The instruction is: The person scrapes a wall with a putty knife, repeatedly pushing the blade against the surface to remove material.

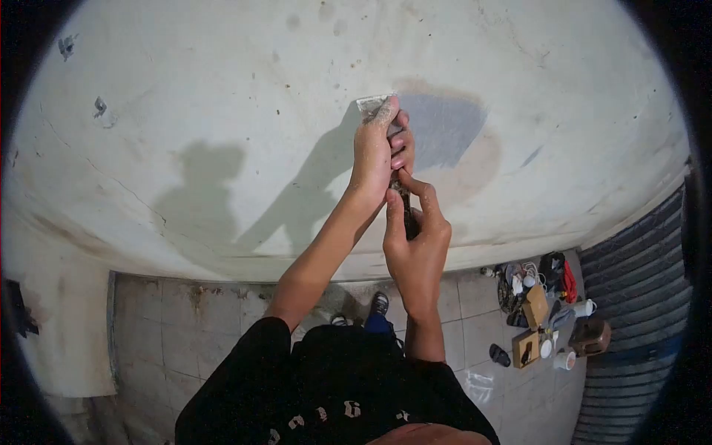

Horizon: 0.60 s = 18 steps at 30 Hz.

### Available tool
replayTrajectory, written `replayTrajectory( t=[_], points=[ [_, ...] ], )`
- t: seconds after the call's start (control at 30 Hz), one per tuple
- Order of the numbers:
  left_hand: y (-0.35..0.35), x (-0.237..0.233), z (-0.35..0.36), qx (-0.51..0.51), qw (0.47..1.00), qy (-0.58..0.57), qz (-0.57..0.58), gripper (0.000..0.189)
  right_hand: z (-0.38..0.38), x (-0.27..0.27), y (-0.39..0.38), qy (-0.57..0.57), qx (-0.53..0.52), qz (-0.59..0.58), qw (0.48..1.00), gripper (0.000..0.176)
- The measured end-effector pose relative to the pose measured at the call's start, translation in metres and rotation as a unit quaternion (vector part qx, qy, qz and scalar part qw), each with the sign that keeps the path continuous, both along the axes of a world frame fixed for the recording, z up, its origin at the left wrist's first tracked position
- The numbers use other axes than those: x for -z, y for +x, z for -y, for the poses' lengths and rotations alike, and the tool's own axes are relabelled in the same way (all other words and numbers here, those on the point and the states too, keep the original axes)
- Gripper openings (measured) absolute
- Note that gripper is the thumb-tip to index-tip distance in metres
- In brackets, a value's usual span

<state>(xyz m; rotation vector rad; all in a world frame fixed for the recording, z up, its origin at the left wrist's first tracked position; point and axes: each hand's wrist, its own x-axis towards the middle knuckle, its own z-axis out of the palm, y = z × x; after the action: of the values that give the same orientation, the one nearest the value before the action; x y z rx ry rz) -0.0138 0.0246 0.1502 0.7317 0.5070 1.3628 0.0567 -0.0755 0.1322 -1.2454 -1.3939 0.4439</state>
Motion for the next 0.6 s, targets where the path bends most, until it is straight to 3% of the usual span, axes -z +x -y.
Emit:
replayTrajectory(
  t=[0.23, 0.37, 0.5, 0.6],
  points=[
    [0.0, -0.004, -0.002, 0.002, 1.0, 0.001, 0.003, 0.034, -0.002, 0.002, 0.001, 0.038, -0.001, 0.009, 0.999, 0.024],
    [-0.002, 0.01, -0.005, 0.012, 1.0, -0.01, -0.013, 0.036, 0.006, 0.013, 0.0, -0.038, 0.002, 0.02, 0.999, 0.022],
    [-0.001, -0.009, -0.002, -0.004, 1.0, 0.006, -0.006, 0.037, -0.002, 0.003, -0.001, 0.019, 0.001, -0.002, 1.0, 0.024],
    [0.0, 0.012, 0.004, -0.003, 1.0, -0.022, -0.019, 0.037, 0.002, 0.023, 0.001, -0.01, 0.0, -0.006, 1.0, 0.023]
  ],
)
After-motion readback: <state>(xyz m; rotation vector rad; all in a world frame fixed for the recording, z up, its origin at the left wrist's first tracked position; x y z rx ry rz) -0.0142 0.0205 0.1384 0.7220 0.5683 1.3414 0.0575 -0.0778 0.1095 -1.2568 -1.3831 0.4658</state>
